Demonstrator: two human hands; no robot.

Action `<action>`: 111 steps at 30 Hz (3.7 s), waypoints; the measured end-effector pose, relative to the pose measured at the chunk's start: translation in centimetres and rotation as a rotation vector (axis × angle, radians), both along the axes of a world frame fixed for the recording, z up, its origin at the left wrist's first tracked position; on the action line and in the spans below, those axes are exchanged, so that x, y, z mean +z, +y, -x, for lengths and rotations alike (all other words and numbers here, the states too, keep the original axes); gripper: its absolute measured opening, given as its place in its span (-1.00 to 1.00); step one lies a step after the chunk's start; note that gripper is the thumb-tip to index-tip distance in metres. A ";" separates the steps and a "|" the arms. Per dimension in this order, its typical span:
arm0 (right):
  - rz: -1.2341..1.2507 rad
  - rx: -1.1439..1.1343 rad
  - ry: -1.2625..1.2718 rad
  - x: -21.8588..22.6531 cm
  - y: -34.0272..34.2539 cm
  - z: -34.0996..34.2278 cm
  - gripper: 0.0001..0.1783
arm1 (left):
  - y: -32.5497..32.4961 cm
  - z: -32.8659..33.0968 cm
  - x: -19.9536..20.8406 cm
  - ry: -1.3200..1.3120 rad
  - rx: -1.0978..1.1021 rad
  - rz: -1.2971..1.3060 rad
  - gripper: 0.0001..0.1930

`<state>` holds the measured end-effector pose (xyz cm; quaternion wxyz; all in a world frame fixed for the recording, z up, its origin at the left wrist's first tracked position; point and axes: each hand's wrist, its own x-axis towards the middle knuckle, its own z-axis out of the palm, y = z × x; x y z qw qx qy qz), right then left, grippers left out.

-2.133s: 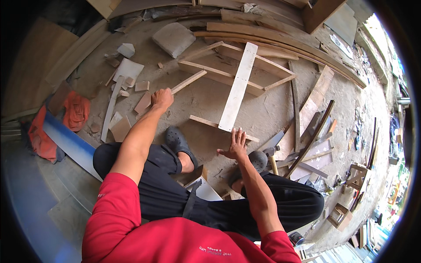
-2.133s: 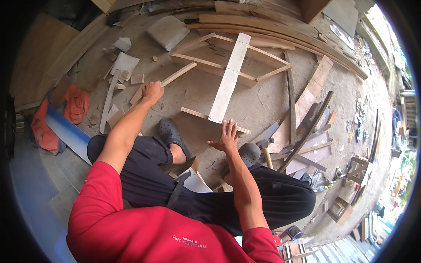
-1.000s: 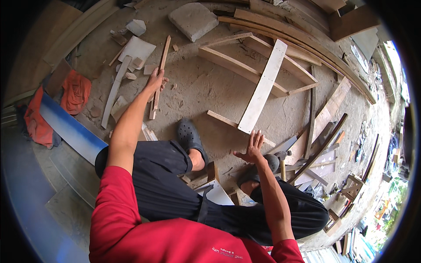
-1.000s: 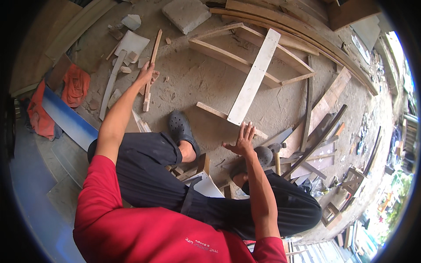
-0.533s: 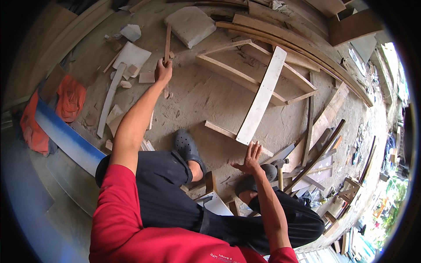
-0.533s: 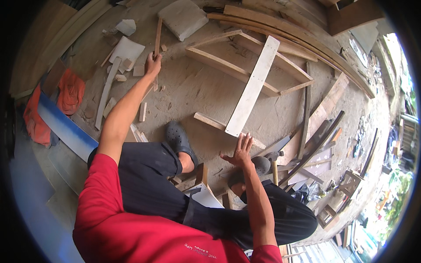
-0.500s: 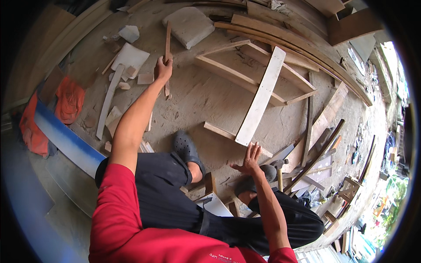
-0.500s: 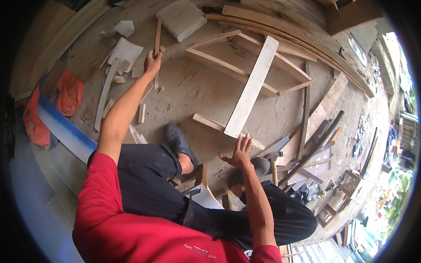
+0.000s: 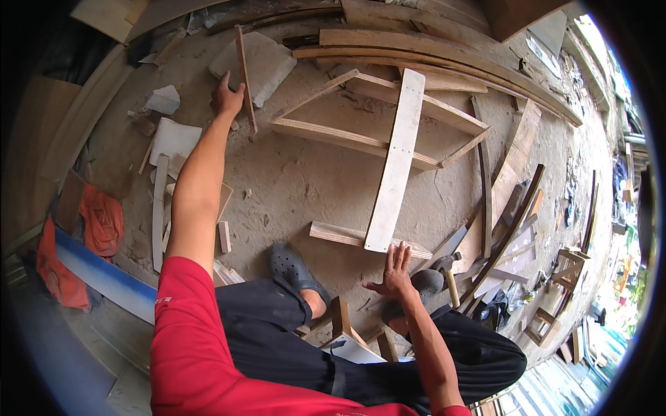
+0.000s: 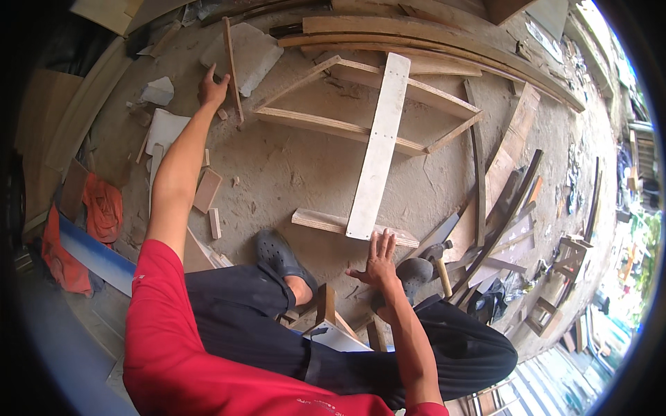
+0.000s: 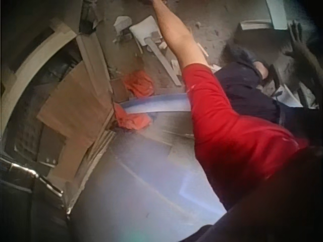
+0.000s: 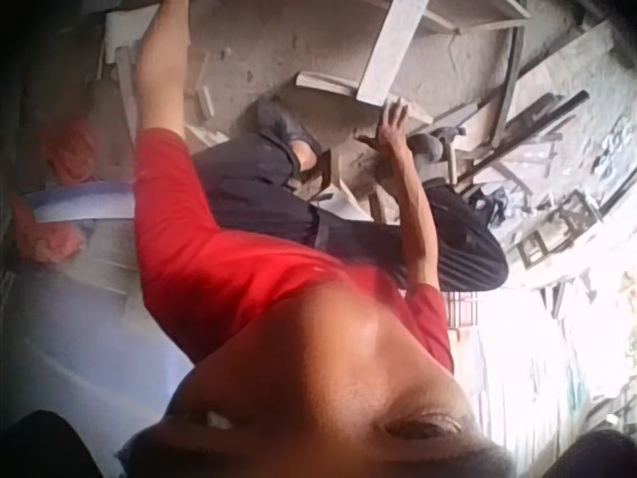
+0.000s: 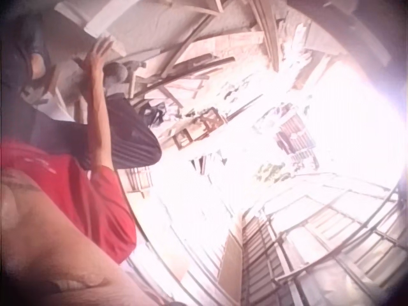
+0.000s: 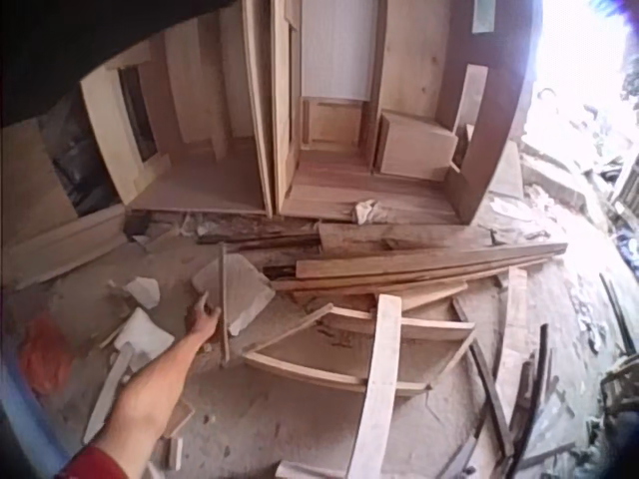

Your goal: The person assembles a wooden frame by fitting pieces together and hammering them. They then use a hand saw to cut a long metal strip that is placed across the frame.

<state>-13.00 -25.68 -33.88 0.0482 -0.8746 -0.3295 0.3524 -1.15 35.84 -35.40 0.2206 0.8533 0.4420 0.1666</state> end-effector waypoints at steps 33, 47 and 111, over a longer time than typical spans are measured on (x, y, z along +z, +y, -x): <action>-0.219 -0.318 -0.040 2.5 -12.4 0.2 -0.28 | -38.9 23.0 -1.0 0.232 -0.097 0.364 -0.16; 0.101 -0.546 -0.132 9.4 -27.9 -2.6 -0.40 | -48.6 13.7 2.7 0.684 -0.413 0.407 -0.01; -1.054 -1.675 0.058 0.1 -14.0 -9.4 -0.55 | -53.7 11.1 3.3 0.547 -1.148 -0.004 -0.30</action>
